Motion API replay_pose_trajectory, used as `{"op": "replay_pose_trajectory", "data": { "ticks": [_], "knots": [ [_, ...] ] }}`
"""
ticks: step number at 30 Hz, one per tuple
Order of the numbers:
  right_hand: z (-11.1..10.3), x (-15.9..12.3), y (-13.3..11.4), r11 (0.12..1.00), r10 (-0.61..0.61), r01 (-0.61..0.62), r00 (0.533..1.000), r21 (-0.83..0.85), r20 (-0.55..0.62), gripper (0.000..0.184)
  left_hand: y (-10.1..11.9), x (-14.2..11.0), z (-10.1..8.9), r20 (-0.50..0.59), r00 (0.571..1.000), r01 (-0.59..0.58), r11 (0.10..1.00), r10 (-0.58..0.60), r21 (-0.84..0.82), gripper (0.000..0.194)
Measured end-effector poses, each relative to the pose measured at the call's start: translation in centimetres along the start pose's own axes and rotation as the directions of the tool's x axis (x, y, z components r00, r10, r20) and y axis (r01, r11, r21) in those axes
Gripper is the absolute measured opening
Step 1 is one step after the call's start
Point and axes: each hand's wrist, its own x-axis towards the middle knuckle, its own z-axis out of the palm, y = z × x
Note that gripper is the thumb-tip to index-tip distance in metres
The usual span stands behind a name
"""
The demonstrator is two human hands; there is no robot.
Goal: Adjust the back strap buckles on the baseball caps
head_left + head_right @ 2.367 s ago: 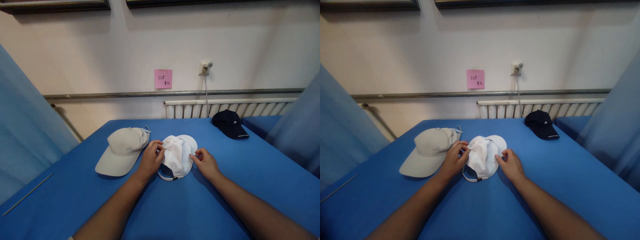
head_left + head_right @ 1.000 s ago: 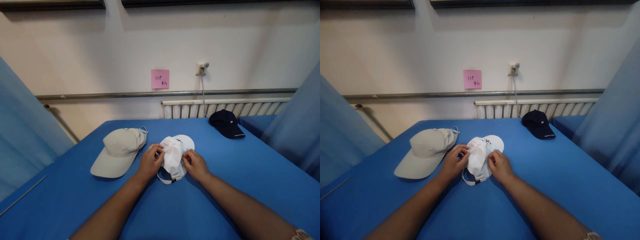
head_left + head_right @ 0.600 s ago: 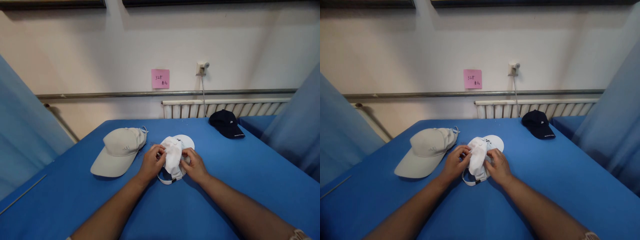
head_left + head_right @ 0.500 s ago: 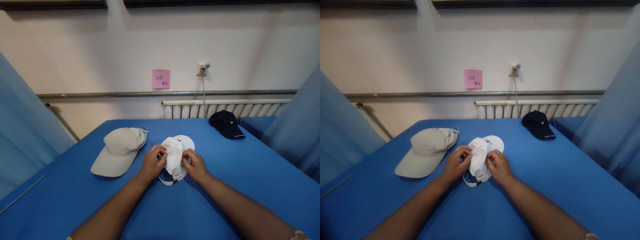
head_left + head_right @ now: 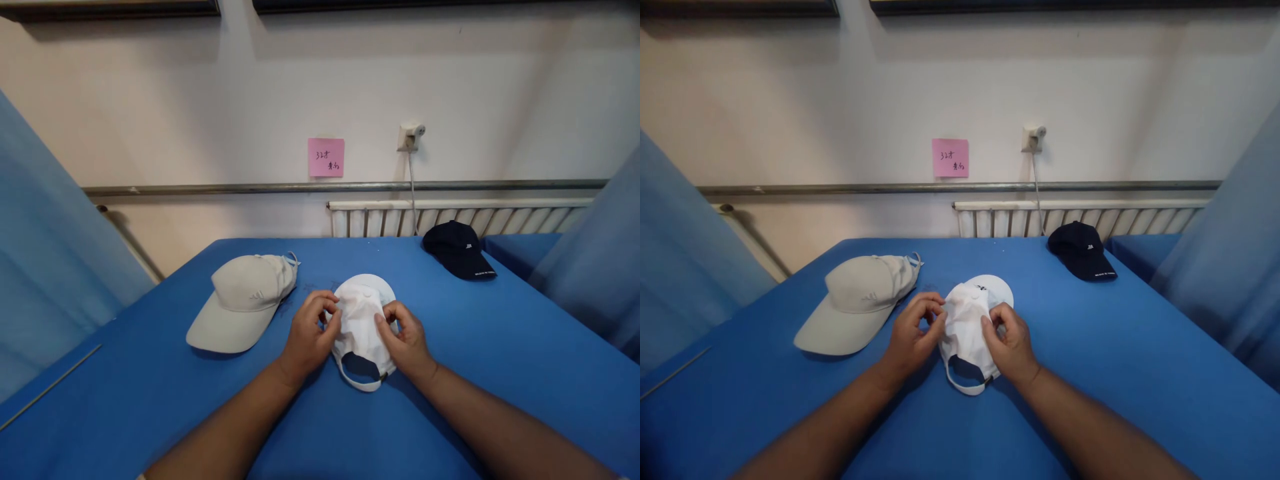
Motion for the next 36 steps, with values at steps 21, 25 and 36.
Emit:
{"op": "replay_pose_trajectory", "data": {
  "ticks": [21,25,36],
  "knots": [
    [-0.8,0.0,0.5,0.998,-0.067,0.067,0.997,0.005,0.035,0.012,-3.0,1.3,0.4,0.222,0.911,0.358,0.934,-0.347,-0.009,0.015],
    [-0.8,0.0,0.5,0.998,-0.063,0.063,0.998,0.002,0.028,0.012,-3.0,1.3,0.5,0.180,0.926,0.339,0.941,-0.332,-0.007,0.016],
    [-0.7,0.0,0.3,0.998,-0.062,0.062,0.998,0.004,0.031,0.012,-3.2,1.2,1.1,0.127,0.916,0.396,0.909,-0.380,-0.134,0.025]
  ]
}}
